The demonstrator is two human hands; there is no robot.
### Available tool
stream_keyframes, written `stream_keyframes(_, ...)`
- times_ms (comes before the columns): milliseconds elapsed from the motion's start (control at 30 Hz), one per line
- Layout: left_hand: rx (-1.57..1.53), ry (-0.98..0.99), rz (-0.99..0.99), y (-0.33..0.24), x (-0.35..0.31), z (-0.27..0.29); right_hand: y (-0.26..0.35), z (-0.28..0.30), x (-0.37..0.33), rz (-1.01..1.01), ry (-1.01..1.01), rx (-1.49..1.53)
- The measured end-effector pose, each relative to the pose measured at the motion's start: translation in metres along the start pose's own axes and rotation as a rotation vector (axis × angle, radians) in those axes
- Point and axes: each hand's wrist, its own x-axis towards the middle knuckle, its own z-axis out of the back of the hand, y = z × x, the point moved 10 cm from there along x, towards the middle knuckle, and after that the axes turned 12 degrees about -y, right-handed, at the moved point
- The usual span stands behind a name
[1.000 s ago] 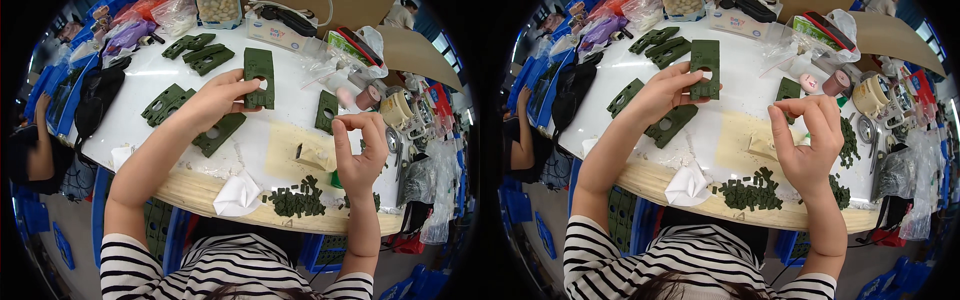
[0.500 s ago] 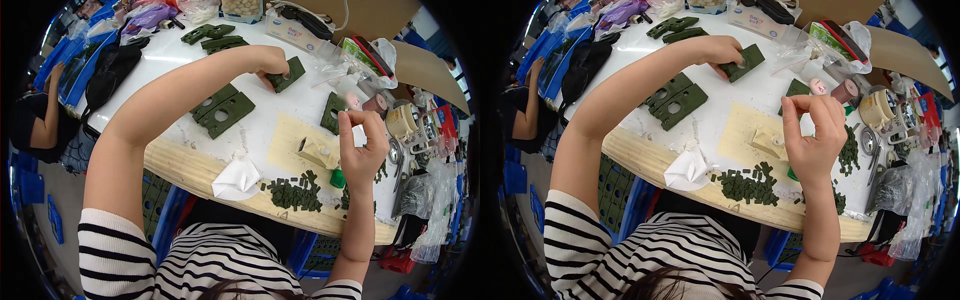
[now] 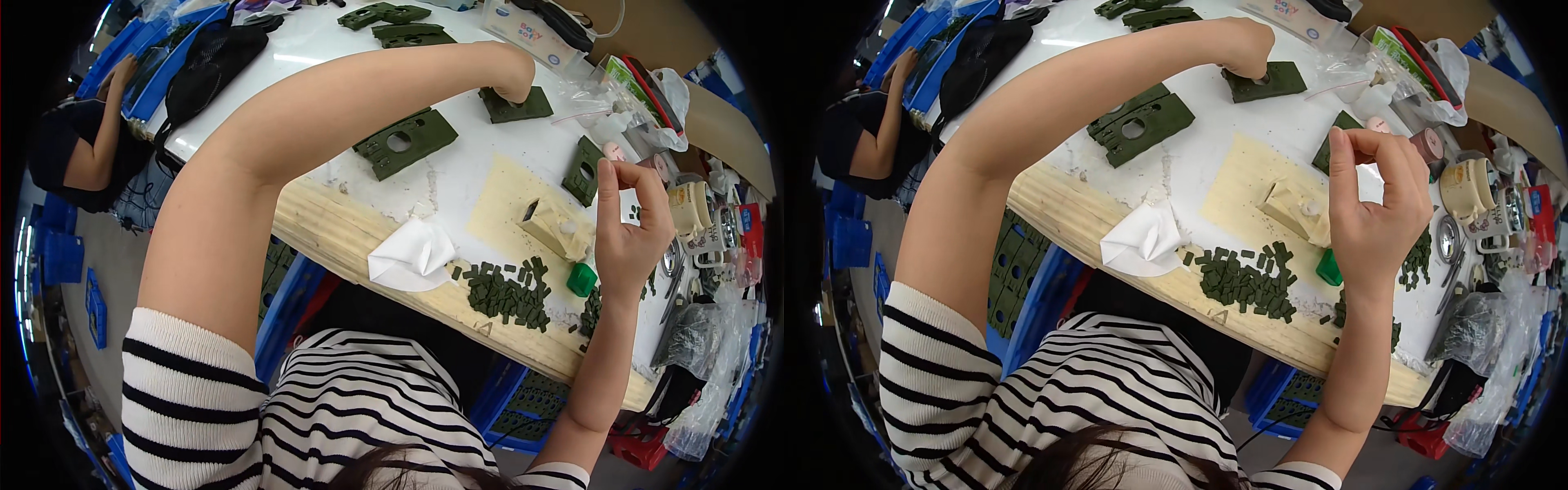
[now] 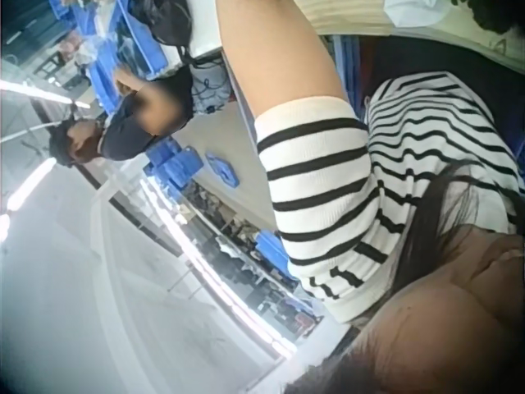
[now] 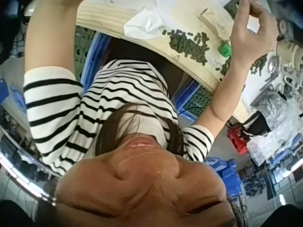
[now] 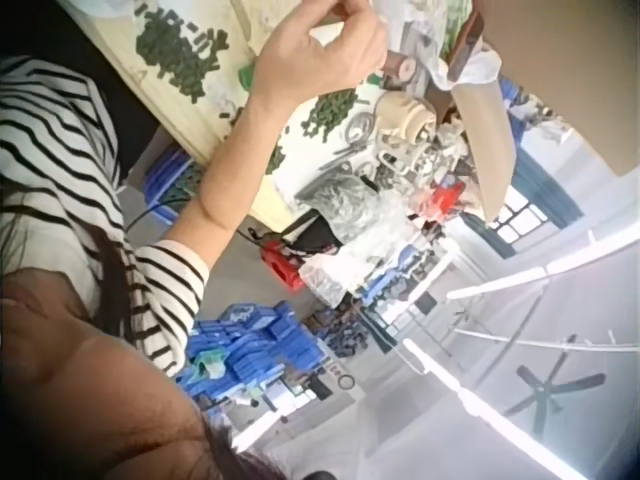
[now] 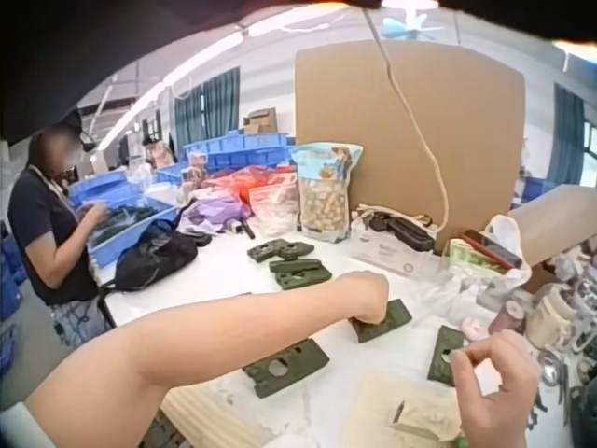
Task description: Applying glue to plastic toy tank components and assembling them at a workbench.
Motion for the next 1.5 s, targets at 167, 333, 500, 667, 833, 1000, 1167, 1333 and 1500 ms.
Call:
stream_keyframes(167, -0.007, -0.031, 0.020, 0.012, 0.002, -0.006, -0.003, 0.002, 0.002, 0.021, -0.013, 0.020)
stream_keyframes(333, -0.301, -0.619, -0.169, 0.023, -0.095, 0.058, -0.010, 0.010, 0.008, 0.039, -0.023, -0.037)
stream_keyframes(500, -0.040, -0.497, -0.148, 0.024, -0.189, 0.036, -0.021, 0.014, 0.008, -0.105, -0.047, 0.019)
stream_keyframes(667, 0.035, -0.655, -0.144, 0.031, -0.210, 0.028, -0.004, 0.007, 0.005, 0.011, -0.019, 0.052)
stream_keyframes(833, -0.091, -0.668, -0.269, 0.011, -0.222, 0.045, 0.029, -0.016, -0.006, 0.138, 0.248, 0.127)
stream_keyframes(1000, -0.200, -0.672, -0.449, -0.032, -0.231, 0.079, 0.055, -0.032, -0.024, 0.270, 0.424, 0.132)
stream_keyframes(1167, -0.678, -0.855, -0.458, -0.013, -0.211, 0.114, 0.037, -0.012, -0.006, 0.168, 0.274, 0.228)
stream_keyframes(1333, -1.644, -0.319, -0.303, -0.022, -0.165, 0.060, 0.023, 0.000, 0.002, 0.041, 0.151, 0.317)
stream_keyframes(1500, -1.790, -0.164, -0.217, -0.031, -0.140, 0.036, 0.021, -0.001, 0.006, 0.070, 0.195, 0.274)
